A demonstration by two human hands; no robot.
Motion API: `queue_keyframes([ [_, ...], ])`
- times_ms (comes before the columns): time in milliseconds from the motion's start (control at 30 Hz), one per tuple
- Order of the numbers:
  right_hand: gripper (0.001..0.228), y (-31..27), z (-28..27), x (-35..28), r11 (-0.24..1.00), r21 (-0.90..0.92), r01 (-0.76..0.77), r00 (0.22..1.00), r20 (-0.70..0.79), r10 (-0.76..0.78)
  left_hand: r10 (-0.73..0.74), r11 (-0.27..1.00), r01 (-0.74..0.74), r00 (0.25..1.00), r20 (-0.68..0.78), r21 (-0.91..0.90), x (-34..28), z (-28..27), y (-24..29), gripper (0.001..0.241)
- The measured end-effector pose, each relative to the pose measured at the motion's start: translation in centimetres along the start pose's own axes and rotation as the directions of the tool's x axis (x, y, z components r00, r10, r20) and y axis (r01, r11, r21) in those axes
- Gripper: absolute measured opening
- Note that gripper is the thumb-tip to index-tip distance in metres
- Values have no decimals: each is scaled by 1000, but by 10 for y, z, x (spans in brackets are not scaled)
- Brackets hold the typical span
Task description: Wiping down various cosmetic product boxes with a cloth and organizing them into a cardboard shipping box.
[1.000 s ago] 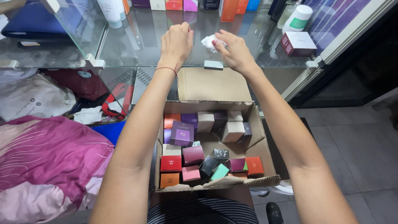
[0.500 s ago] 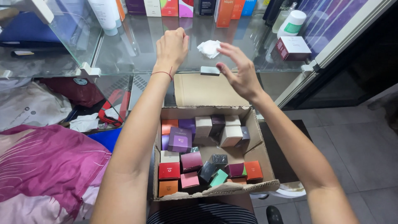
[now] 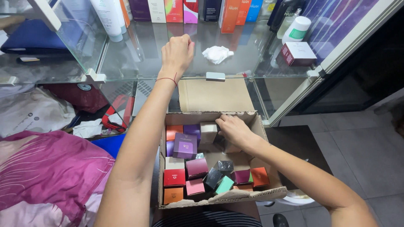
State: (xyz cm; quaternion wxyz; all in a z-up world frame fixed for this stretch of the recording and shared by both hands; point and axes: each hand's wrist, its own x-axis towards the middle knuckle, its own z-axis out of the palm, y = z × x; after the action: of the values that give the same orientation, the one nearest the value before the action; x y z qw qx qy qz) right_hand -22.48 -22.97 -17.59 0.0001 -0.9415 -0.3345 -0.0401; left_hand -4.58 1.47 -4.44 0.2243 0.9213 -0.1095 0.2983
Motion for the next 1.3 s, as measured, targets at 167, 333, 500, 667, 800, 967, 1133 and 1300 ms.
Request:
queue_keyframes([
  [167,37,-17,6,-5,995,-82,-64,998,-18,63,-5,1000,5,1000,12,-6,-1,0,0,21],
  [333,102,-23,8,-7,983,-144,-115,992,44,122,-11,1000,12,1000,23,-17,-1,-2,1,21],
  [500,92,-21,17,-9,980,-146,-133,991,-40,129,-6,999,7,1000,28,-36,-3,-6,3,21],
  [667,83,-20,1,-13,988,-9,-151,988,16,151,-5,999,6,1000,22,-46,-4,-8,5,21],
  [800,73,-11,-25,-15,987,124,-99,994,-33,104,-7,999,8,1000,25,-44,-1,-8,3,21],
  [967,54,-14,-105,-25,988,136,-79,989,-116,95,-3,998,6,999,36,-63,-4,-12,6,21],
  [1133,61,-16,-207,-38,955,296,31,931,-356,80,-36,990,48,996,86,-136,-9,-34,19,29],
  [1300,56,-18,-277,-26,885,465,16,834,-495,244,-82,933,73,997,-10,-353,-17,-67,38,59],
])
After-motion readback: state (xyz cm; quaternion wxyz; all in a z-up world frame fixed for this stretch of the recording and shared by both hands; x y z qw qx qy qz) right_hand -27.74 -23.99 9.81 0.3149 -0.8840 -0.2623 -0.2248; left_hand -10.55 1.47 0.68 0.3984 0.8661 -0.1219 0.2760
